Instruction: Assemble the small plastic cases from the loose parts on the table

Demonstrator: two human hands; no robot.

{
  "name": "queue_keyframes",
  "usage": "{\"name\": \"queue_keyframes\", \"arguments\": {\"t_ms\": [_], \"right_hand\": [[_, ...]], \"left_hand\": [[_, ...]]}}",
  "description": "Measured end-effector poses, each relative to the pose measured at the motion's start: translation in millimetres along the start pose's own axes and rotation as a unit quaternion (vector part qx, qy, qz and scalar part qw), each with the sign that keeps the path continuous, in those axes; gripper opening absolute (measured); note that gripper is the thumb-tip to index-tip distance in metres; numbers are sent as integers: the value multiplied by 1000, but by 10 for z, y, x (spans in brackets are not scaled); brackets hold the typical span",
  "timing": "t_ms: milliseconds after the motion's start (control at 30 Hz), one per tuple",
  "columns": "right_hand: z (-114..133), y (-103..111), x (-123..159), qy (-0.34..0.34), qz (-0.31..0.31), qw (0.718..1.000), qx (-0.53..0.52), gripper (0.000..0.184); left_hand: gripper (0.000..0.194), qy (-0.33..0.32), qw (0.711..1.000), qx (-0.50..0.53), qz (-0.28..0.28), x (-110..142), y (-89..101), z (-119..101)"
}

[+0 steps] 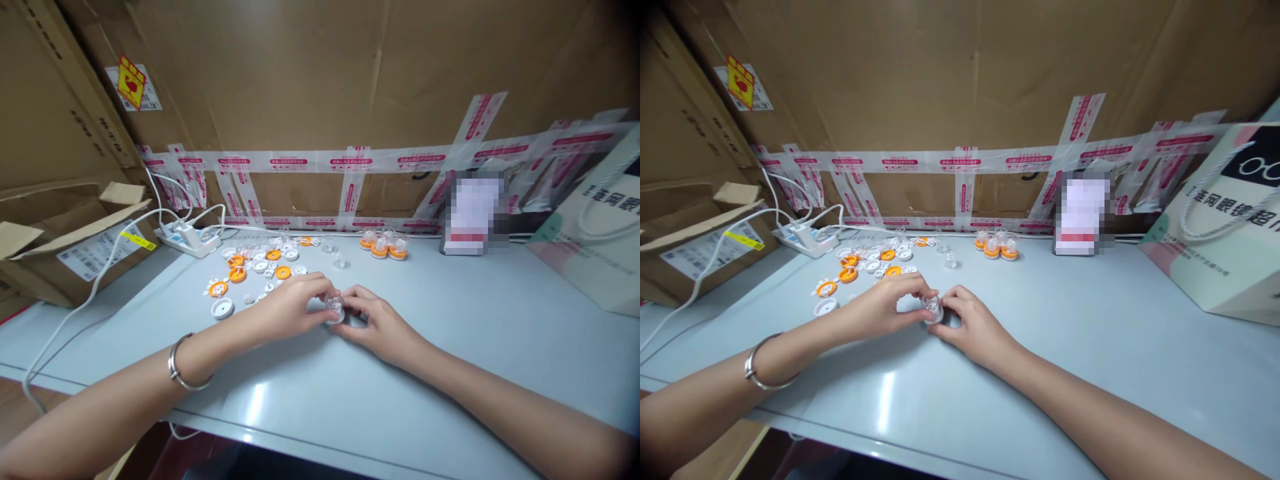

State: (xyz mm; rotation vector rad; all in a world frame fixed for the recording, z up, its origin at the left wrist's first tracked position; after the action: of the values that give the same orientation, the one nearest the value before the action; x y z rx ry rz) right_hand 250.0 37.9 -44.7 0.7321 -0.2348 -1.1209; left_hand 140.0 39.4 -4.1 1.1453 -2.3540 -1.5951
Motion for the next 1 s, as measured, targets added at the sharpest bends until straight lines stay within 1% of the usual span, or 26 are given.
{"name": "queue_keyframes", "arguments": {"t_ms": [100, 233, 300, 400, 500, 600, 667, 700, 767, 800, 900, 1000], "right_hand": [[18, 4, 11, 7, 1, 1000, 2, 13], [23, 1, 23, 13, 4, 1000, 4, 14], [27, 3, 26, 15, 1, 1000, 5, 14], [48, 8, 28, 19, 0, 1000, 7, 15], [63, 8, 25, 21, 1, 1000, 8, 17], [43, 20, 22, 15, -9, 1000, -11, 15], [6, 24, 19, -1, -13, 998, -66, 17], [-19, 21, 17, -15, -12, 994, -110, 19], [-57, 9, 11, -43, -5, 977, -210, 24], [-68, 8, 7, -55, -5, 966, -254, 26], [-81, 31, -8, -82, -18, 941, -327, 31], [-80, 54, -13, -90, -31, 933, -347, 34]], "left_hand": [[12, -14, 1000, 20, 16, -21, 4, -4], [18, -45, 996, 58, 51, -38, 11, -9], [20, -52, 995, 60, 58, -32, 22, -14], [23, -42, 997, 53, 48, -7, 36, -23], [26, -13, 998, 52, 29, 19, 17, -17], [20, 24, 997, 79, -8, 28, -7, 29], [18, 51, 989, 133, -46, 29, -2, 84], [21, 65, 982, 163, -65, 32, 7, 117], [27, 87, 970, 208, -95, 41, 36, 169], [29, 91, 966, 218, -100, 45, 50, 180], [31, 75, 969, 213, -95, 55, 97, 153], [29, 32, 984, 135, -109, 75, 181, 65]]}}
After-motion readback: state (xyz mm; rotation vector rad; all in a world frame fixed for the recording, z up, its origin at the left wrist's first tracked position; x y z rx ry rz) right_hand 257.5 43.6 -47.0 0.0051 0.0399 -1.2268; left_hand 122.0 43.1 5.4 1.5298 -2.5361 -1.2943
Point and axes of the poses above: each hand's wrist, its own x-axis away from the middle knuckle, its own y-axis out of the back of the hand, z = x × y, the point moved 7 cm from there along -x, towards the middle knuckle, and after that the axes turned 3 degrees about -y, right-handed, at the moved point
